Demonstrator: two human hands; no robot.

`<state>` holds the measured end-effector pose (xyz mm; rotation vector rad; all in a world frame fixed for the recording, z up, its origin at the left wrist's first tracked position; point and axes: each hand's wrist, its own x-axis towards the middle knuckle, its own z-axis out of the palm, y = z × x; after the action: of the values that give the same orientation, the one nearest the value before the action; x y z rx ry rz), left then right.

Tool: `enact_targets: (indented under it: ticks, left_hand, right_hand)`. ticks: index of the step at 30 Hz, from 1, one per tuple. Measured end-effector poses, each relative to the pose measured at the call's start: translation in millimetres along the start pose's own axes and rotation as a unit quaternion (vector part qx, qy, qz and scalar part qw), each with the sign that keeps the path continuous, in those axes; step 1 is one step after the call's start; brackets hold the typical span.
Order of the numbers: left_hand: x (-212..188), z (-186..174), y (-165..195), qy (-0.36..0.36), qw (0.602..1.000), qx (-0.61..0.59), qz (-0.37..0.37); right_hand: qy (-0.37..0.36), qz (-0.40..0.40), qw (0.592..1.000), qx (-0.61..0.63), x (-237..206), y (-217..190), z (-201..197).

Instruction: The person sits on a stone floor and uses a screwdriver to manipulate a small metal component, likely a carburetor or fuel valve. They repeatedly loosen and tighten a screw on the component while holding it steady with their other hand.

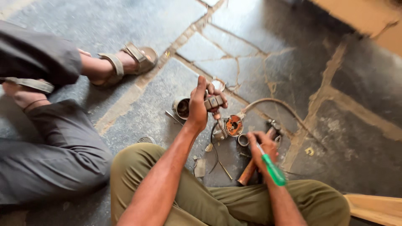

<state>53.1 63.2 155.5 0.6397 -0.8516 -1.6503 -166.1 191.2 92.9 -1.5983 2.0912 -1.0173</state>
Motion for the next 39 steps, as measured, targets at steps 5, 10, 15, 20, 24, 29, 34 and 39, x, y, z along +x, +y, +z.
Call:
enact_targets:
  ticks: [5,10,15,20,24,29,34,39]
  left_hand:
    - [-63.9,28.7,82.8,-0.158,0.982,-0.027,0.104]
    - [-145.0,56.8,133.5,-0.256,0.922,-0.263,0.123]
    - [-210.1,84.0,153.0,-0.268,0.877,-0.377,0.131]
    - [-259.9,111.7,158.9,-0.174,0.891,-0.405,0.112]
    - [-286.5,132.5,164.1,0.047,0.922,-0.375,0.086]
    - [-308.9,145.0,163.0,0.217,0.885,-0.413,-0.004]
    - [-325.7,146.2,146.1,0.189,0.884,-0.427,0.03]
    - [-341.4,151.3,139.3,0.235,0.881,-0.408,0.048]
  right_hand:
    - [-0.025,-0.007,0.999,-0.039,-41.7,-4.9,4.4]
    - [-0.062,-0.09,0.99,-0.087,-78.1,-28.2,6.2]
    - [0.012,-0.339,0.922,-0.189,-112.9,-63.7,-5.2]
    - [-0.137,-0.26,0.93,-0.219,-147.6,-85.4,-21.2]
    - [-0.202,-0.284,0.937,-0.025,-172.3,-95.4,-36.8]
    - [-0.247,-0.288,0.921,-0.086,-214.2,-117.1,-65.1]
    - [-0.318,-0.206,0.887,-0.263,-238.3,-136.6,-83.3]
    - [-0.319,-0.184,0.885,-0.285,-257.5,-142.9,-92.9]
